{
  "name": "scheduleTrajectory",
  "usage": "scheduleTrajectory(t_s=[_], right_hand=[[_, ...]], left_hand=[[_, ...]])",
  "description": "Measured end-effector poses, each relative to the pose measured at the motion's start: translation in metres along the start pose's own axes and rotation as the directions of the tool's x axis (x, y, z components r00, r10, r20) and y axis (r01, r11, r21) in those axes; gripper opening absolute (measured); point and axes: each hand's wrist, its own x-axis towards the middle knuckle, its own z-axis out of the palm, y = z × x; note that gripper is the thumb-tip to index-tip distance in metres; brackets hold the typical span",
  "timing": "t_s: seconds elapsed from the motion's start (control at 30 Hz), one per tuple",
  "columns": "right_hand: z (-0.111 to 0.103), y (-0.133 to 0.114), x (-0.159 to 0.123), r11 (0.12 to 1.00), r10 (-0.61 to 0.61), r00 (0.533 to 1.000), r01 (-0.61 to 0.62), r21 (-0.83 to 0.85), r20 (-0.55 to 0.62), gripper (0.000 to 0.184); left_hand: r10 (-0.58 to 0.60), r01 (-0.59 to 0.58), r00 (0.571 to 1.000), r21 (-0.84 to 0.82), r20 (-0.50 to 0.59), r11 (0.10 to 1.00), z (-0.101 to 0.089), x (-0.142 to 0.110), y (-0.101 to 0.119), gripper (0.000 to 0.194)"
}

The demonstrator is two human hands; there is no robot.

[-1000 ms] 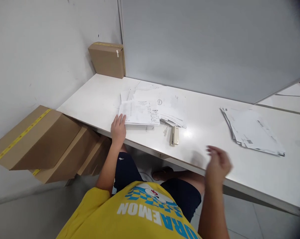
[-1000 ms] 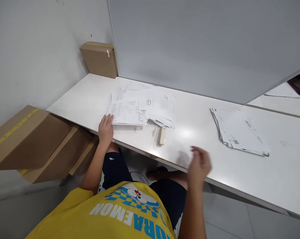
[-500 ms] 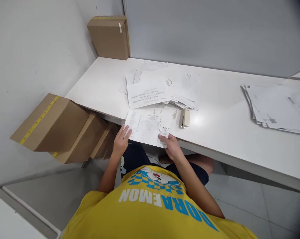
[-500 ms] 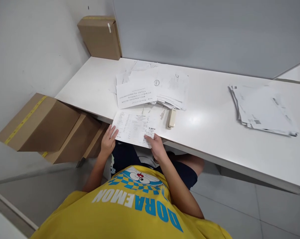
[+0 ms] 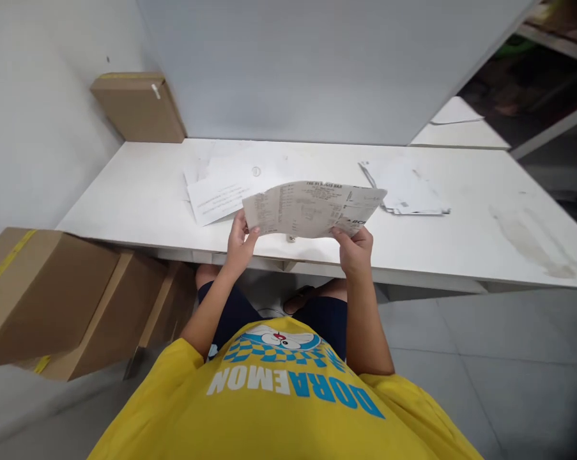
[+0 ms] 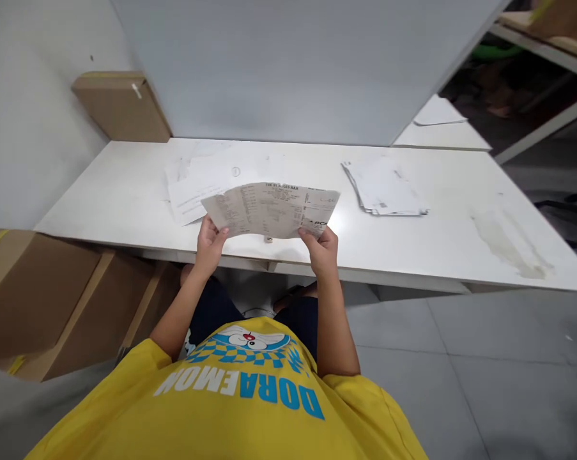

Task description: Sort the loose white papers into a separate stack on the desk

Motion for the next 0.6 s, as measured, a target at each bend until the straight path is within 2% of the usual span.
scheduleTrajectory(t_s=[0.07, 0.13, 0.27, 0.4, 0.5, 0.6], right_hand=[[-0.020, -0.001, 0.004, 1.000, -0.011, 0.998, 0.010, -0.025, -0.056, 0.032], [-0.042, 0.001, 0.004, 0.996, 0.009, 0.997, -0.016, -0.085, -0.076, 0.035], [-0.079, 0.014, 0.003, 0.975, 0.118, 0.992, -0.124, -0.186, -0.041, 0.030], [-0.102, 0.020, 0.007, 0.976, 0.123, 0.991, -0.129, -0.174, -0.044, 0.029], [-0.111, 0.017, 0.015, 0.986, 0.075, 0.993, -0.087, -0.143, -0.092, 0.033], [-0.115, 0.014, 0.023, 0.990, 0.056, 0.995, -0.067, -0.125, -0.088, 0.038]], left_hand=[[0.023, -0.022, 0.998, -0.020, 0.050, 1.000, 0.022, 0.012, 0.003, 0.045], [0.022, -0.021, 0.998, -0.020, 0.055, 1.000, 0.044, 0.014, 0.003, 0.043], [0.000, 0.001, 0.996, -0.006, 0.085, 1.000, 0.078, 0.009, 0.000, 0.043], [0.015, -0.014, 0.996, -0.016, 0.083, 1.000, 0.095, 0.012, 0.008, 0.040], [0.082, -0.080, 0.996, -0.046, 0.032, 0.996, 0.101, 0.028, 0.018, 0.043], [0.121, -0.120, 0.992, -0.052, 0.022, 0.991, 0.108, 0.046, 0.025, 0.046]])
